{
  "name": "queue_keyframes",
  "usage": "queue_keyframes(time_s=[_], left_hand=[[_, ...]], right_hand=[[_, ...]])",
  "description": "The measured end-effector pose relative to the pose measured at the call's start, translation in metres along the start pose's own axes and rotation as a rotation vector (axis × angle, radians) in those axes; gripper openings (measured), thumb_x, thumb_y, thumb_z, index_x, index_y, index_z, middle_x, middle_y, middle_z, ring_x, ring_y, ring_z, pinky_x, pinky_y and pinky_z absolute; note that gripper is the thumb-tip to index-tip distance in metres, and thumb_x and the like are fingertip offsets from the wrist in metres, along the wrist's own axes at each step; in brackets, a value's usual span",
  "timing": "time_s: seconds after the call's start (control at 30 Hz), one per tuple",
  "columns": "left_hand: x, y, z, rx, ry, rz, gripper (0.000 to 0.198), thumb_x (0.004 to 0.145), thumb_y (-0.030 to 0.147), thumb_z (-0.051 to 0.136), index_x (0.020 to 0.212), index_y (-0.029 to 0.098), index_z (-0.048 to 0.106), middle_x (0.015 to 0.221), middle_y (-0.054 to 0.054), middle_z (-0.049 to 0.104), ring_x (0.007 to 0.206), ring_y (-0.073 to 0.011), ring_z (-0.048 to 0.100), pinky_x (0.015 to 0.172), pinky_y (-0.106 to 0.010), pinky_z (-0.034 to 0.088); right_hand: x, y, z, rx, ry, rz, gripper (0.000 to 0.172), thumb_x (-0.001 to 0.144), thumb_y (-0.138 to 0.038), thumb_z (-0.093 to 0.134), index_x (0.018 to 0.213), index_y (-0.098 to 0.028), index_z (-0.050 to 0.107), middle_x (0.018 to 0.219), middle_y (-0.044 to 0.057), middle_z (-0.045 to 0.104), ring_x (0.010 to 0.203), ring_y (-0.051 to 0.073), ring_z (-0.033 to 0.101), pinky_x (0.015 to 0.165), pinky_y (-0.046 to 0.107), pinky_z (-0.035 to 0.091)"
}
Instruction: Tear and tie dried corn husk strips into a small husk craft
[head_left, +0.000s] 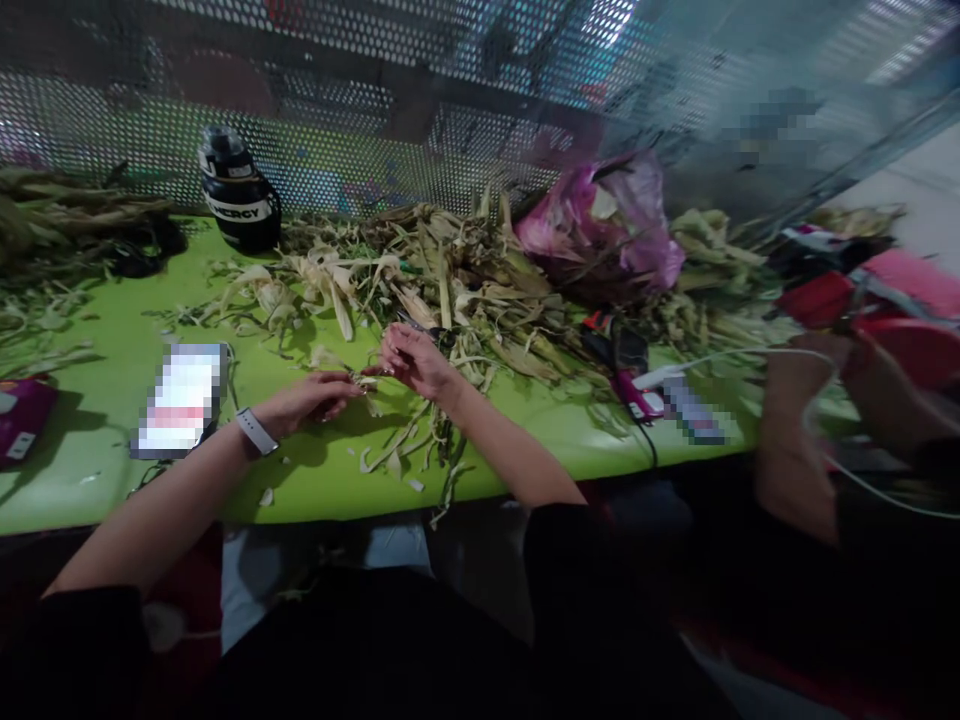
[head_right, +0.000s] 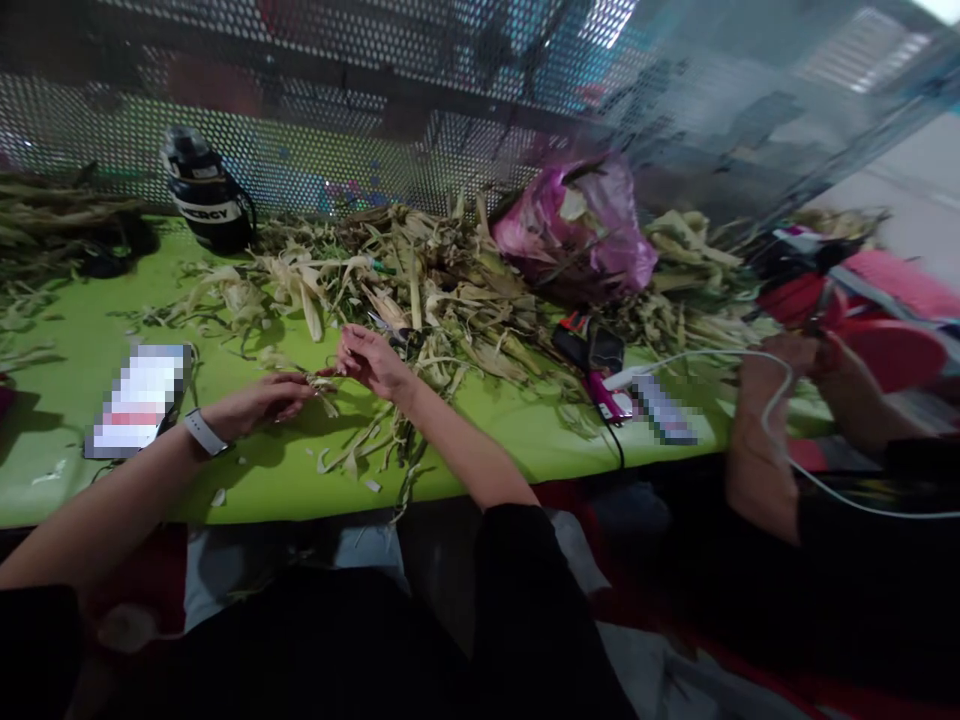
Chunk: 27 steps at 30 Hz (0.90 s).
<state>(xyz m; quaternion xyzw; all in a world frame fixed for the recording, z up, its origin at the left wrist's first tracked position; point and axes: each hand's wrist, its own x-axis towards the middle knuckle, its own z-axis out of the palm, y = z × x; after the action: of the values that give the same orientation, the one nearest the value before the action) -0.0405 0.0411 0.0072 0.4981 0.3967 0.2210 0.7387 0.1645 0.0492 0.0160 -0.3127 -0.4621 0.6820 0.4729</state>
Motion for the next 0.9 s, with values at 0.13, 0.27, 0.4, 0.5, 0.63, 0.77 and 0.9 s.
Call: queue_keyframes(time_s=[0.13, 0.27, 0.4, 0.5, 0.63, 0.77, 0.9], left_hand=[[-0.002, 0.002, -0.002, 0.077, 0.010, 0.063, 0.047, 0.072, 0.038, 0.076, 0.114, 0.019, 0.066, 0.042, 0.006, 0.045, 0.033, -0.0063, 0.034, 0.035, -0.019, 0.017], [-0.001, 0.002, -0.004, 0.180, 0.060, 0.172, 0.032, 0.074, 0.042, 0.074, 0.094, 0.018, 0.073, 0.045, 0.003, 0.049, 0.037, -0.0076, 0.038, 0.037, -0.020, 0.025], [0.001, 0.004, -0.007, 0.226, 0.247, 0.339, 0.021, 0.068, 0.038, 0.079, 0.073, 0.018, 0.075, 0.073, -0.005, 0.067, 0.065, -0.0137, 0.057, 0.055, -0.022, 0.042], [0.003, 0.005, -0.012, 0.214, 0.345, 0.385, 0.019, 0.064, 0.035, 0.082, 0.070, 0.018, 0.075, 0.086, -0.007, 0.069, 0.077, -0.0153, 0.060, 0.065, -0.023, 0.044], [0.006, 0.008, -0.021, 0.153, 0.508, 0.411, 0.023, 0.072, 0.042, 0.075, 0.074, 0.018, 0.073, 0.070, -0.003, 0.065, 0.063, -0.0124, 0.053, 0.057, -0.023, 0.038], [0.006, 0.012, -0.022, 0.016, 0.585, 0.455, 0.024, 0.072, 0.039, 0.076, 0.081, 0.018, 0.072, 0.073, -0.001, 0.066, 0.064, -0.0097, 0.053, 0.054, -0.020, 0.037], [0.005, 0.014, -0.020, -0.195, 0.530, 0.376, 0.026, 0.068, 0.035, 0.080, 0.081, 0.017, 0.069, 0.076, -0.001, 0.067, 0.064, -0.0084, 0.058, 0.056, -0.020, 0.042]], right_hand=[[0.000, 0.001, 0.005, 0.084, -0.060, 0.068, 0.042, 0.076, -0.047, 0.072, 0.070, -0.022, 0.038, 0.051, -0.009, 0.037, 0.054, 0.009, 0.045, 0.063, 0.026, 0.049], [0.003, -0.003, 0.013, 0.119, -0.033, 0.082, 0.040, 0.077, -0.044, 0.071, 0.068, -0.021, 0.040, 0.052, -0.009, 0.039, 0.057, 0.009, 0.049, 0.074, 0.029, 0.053], [0.010, -0.010, 0.008, 0.034, 0.079, 0.008, 0.035, 0.070, -0.041, 0.076, 0.070, -0.020, 0.048, 0.065, -0.005, 0.057, 0.070, 0.011, 0.058, 0.080, 0.032, 0.054], [0.010, -0.018, -0.010, -0.060, 0.204, -0.035, 0.033, 0.066, -0.041, 0.078, 0.072, -0.017, 0.056, 0.083, 0.000, 0.066, 0.076, 0.011, 0.061, 0.076, 0.028, 0.054], [0.002, -0.031, -0.040, -0.348, 0.323, 0.032, 0.031, 0.070, -0.043, 0.074, 0.074, -0.017, 0.058, 0.078, 0.000, 0.066, 0.052, 0.006, 0.051, 0.053, 0.021, 0.045], [-0.006, -0.039, -0.060, -0.838, 0.520, 0.027, 0.026, 0.086, -0.042, 0.056, 0.092, -0.017, 0.058, 0.085, 0.005, 0.066, 0.057, 0.010, 0.056, 0.054, 0.022, 0.044], [-0.009, -0.039, -0.066, -1.583, 0.546, 0.027, 0.028, 0.088, -0.034, 0.051, 0.110, -0.016, 0.057, 0.119, 0.014, 0.061, 0.097, 0.022, 0.062, 0.080, 0.031, 0.048]])
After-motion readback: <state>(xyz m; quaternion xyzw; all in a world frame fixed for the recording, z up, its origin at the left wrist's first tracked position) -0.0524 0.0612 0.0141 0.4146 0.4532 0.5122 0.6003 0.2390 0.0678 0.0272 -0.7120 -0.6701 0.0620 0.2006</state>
